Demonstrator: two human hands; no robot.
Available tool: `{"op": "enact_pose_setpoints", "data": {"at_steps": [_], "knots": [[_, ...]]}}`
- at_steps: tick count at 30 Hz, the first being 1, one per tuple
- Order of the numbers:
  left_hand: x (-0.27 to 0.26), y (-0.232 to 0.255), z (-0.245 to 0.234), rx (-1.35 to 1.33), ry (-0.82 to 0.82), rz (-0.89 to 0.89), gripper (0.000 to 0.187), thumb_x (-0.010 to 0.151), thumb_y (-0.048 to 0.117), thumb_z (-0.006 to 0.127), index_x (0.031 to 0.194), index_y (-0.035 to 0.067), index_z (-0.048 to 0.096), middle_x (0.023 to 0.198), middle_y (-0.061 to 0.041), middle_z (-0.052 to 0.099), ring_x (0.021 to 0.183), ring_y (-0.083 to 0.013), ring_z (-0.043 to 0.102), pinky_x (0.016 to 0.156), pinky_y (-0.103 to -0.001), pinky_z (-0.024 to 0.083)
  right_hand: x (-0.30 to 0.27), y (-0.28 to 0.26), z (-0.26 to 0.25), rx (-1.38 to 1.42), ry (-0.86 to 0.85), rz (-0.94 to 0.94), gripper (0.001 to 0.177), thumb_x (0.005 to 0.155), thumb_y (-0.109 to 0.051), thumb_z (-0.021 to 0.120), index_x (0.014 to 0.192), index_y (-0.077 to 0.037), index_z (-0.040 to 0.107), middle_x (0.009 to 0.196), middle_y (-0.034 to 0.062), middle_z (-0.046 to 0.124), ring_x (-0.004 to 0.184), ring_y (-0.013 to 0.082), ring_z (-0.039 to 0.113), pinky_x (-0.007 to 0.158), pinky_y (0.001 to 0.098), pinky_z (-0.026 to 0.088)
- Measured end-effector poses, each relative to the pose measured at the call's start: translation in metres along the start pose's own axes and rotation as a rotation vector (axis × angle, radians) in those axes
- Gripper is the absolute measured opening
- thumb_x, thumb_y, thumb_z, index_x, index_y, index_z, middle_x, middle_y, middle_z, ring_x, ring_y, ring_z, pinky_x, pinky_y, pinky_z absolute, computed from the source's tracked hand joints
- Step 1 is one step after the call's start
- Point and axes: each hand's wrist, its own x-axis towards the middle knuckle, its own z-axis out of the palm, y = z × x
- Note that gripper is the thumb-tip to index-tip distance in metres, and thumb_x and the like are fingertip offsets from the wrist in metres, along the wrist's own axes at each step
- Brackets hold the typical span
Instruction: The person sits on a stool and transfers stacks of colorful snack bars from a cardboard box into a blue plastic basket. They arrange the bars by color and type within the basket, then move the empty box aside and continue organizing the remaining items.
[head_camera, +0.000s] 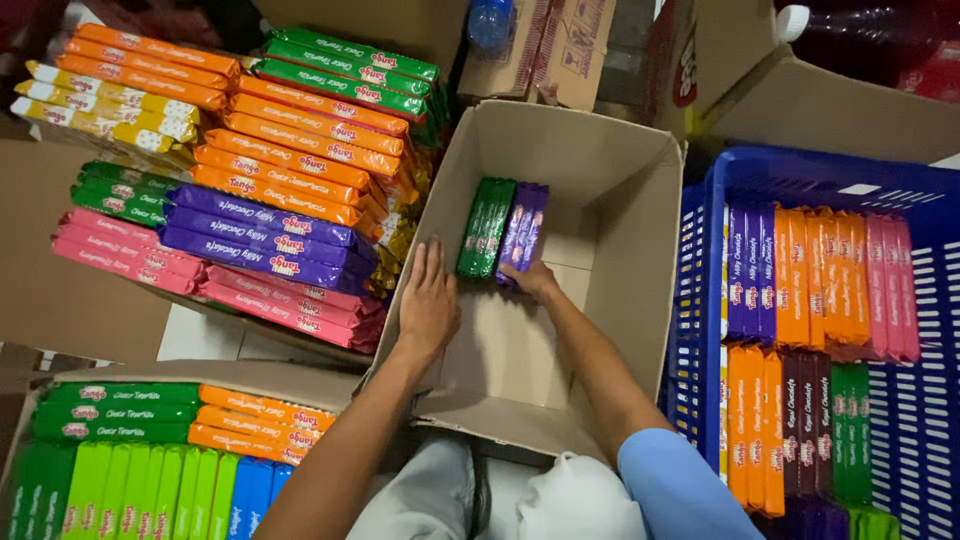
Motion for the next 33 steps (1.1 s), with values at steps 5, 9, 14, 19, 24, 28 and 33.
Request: {"op": "enact_pose_setpoints", "data": {"at_steps": [5,9,14,19,24,28,33], "knots": [[0.002,0.001,0.005,0.112,0.021,0.024,0.037,0.102,0.034,0.045,0.13,0.02,0.064,0.162,-0.012,0.042,0.158,-0.0315,0.016,0.13,-0.054,-0.005,-0.005,0.02,-0.037,-0.041,-0.189,0.073,0.065,0.082,-0.027,0.086,0.129,0.011,0.062,0.127,0.0366,0.063,0.114,0.053,0.064,0.07,0.0591,0.062],[-0.004,0.0,-0.011,0.131,-0.02,0.001,0.042,0.102,0.037,0.04,0.132,0.019,0.064,0.161,-0.01,0.044,0.158,-0.0298,0.016,0.129,-0.053,-0.005,0.004,0.038,-0.038,-0.151,-0.155,0.069,0.104,0.062,-0.057,0.093,0.136,0.009,0.06,0.13,0.035,0.063,0.119,0.0495,0.062,0.082,0.0629,0.058],[0.002,0.001,0.001,0.11,-0.05,0.01,0.046,0.1,0.035,0.039,0.137,0.018,0.062,0.163,-0.012,0.039,0.158,-0.032,0.012,0.129,-0.055,-0.008,-0.017,0.035,-0.022,-0.382,-0.034,0.12,0.136,0.073,-0.076,0.076,0.155,0.009,0.009,0.145,0.0352,0.05,0.138,0.046,0.049,0.113,0.0569,0.043],[-0.002,0.002,-0.013,0.18,-0.06,-0.008,0.044,0.103,0.035,0.037,0.139,0.023,0.061,0.164,-0.008,0.04,0.158,-0.031,0.012,0.127,-0.057,-0.011,-0.017,0.029,-0.017,-0.421,0.097,-0.029,0.101,0.076,-0.07,0.076,0.134,0.004,0.039,0.122,0.0295,0.065,0.118,0.0484,0.064,0.095,0.0625,0.053],[-0.002,0.0,-0.012,0.161,-0.019,-0.013,0.041,0.103,0.035,0.04,0.133,0.027,0.066,0.156,-0.002,0.052,0.158,-0.0251,0.019,0.129,-0.054,-0.008,-0.046,-0.006,-0.061,-0.357,0.005,0.05,0.1,0.072,-0.073,0.074,0.133,0.005,0.058,0.128,0.0269,0.067,0.123,0.0433,0.063,0.096,0.0562,0.055],[0.004,0.002,-0.006,0.209,-0.055,0.001,0.041,0.105,0.033,0.038,0.138,0.027,0.061,0.158,-0.001,0.049,0.158,-0.0268,0.017,0.129,-0.057,-0.011,-0.11,-0.023,-0.095,-0.05,-0.192,0.065,0.102,0.059,-0.059,0.08,0.136,0.004,0.06,0.125,0.0261,0.065,0.11,0.0413,0.068,0.08,0.0563,0.059],[0.001,0.013,-0.006,0.09,-0.07,-0.021,0.039,0.103,0.028,0.039,0.13,0.021,0.067,0.141,-0.001,0.064,0.152,-0.0269,0.035,0.128,-0.057,0.0,-0.212,-0.017,-0.177,-0.101,-0.26,-0.112,0.07,0.069,-0.065,0.07,0.113,-0.01,0.075,0.097,0.0129,0.067,0.093,0.0292,0.066,0.077,0.0459,0.054]]}}
